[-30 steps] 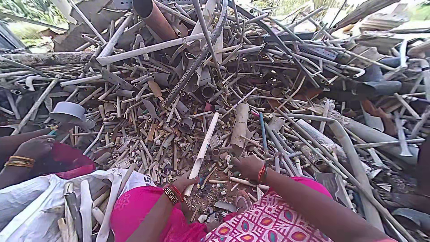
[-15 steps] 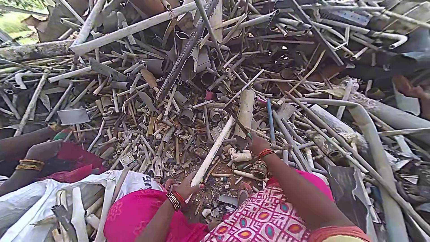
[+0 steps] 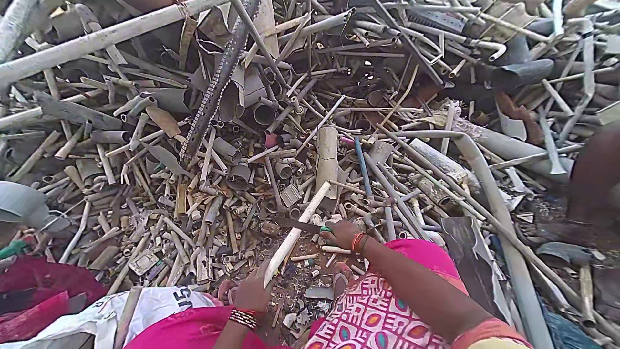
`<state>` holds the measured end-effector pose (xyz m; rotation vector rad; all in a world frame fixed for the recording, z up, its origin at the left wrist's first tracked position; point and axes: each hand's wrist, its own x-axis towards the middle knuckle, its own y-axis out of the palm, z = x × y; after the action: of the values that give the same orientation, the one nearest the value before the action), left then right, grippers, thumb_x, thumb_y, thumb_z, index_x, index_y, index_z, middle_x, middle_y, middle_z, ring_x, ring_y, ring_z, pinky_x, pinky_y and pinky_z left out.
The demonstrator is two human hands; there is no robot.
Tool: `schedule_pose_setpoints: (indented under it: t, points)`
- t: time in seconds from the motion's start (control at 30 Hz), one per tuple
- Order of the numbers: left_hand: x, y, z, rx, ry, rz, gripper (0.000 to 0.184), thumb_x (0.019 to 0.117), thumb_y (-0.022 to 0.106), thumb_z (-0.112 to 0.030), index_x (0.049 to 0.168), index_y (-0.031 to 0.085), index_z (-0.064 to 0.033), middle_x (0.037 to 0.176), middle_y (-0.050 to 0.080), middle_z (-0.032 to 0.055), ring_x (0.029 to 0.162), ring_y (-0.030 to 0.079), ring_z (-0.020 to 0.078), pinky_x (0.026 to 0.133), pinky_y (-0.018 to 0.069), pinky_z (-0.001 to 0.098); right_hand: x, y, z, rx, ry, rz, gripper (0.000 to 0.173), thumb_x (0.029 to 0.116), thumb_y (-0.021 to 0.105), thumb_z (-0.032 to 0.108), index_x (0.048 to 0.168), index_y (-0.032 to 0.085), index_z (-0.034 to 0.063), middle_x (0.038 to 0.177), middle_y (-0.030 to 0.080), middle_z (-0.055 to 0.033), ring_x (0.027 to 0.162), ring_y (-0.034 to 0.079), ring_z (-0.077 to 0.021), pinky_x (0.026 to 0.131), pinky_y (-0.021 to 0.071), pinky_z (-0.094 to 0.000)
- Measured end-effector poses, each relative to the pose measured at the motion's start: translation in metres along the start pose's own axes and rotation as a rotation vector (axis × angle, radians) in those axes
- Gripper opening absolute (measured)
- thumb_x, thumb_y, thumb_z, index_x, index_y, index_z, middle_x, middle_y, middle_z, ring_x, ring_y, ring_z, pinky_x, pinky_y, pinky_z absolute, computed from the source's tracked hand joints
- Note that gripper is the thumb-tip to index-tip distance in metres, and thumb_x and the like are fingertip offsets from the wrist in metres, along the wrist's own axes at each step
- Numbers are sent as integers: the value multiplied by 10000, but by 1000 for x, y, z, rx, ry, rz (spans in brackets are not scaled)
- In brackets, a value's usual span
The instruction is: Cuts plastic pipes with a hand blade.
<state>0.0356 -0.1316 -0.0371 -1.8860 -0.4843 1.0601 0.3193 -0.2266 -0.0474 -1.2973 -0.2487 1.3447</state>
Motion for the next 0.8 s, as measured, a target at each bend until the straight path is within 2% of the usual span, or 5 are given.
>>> schedule_pose_setpoints:
  t: [0.2, 0.33, 0.57, 0.7, 0.8]
  points:
    - [1, -1, 10, -375, 9, -4, 745, 920, 762, -187, 1541, 381, -32, 1204, 666, 287, 1097, 667, 431, 993, 499, 571, 4, -11, 3, 44, 25, -36, 564, 1123, 343, 440, 1334, 536, -45, 1194, 637, -313, 1167, 625, -459, 978, 464, -626]
    - [-1, 17, 15, -1167, 104, 146, 505, 912, 568, 57, 1392, 412, 34, 854, 644, 73, 572, 586, 82, 540, 509, 227, 11, -13, 4, 18, 32, -59, 563, 1121, 346, 442, 1347, 538, -36, 1207, 640, -308, 1178, 623, -462, 983, 463, -628]
    - [3, 14, 26, -1427, 108, 323, 342, 1010, 347, 28, 1336, 446, -4, 913, 643, 14, 689, 640, 50, 641, 554, 196, -12, -10, 14, -96, -110, -17, 555, 1119, 352, 440, 1348, 525, -35, 1124, 660, -313, 1103, 650, -484, 919, 481, -647]
    - [0, 20, 25, -1472, 149, 451, 377, 929, 382, -7, 1296, 454, -50, 909, 698, 16, 699, 694, 92, 635, 597, 235, -1, -33, -13, 165, 241, -187, 604, 1121, 316, 469, 1425, 481, -26, 1326, 606, -294, 1278, 588, -425, 1055, 447, -584]
    - [-2, 11, 24, -1575, 151, 456, 453, 854, 388, -9, 1300, 439, -71, 831, 691, 31, 622, 677, 112, 564, 583, 258, -22, -8, 11, -20, -70, -79, 561, 1119, 362, 442, 1357, 506, -45, 1157, 644, -320, 1130, 637, -483, 943, 482, -633]
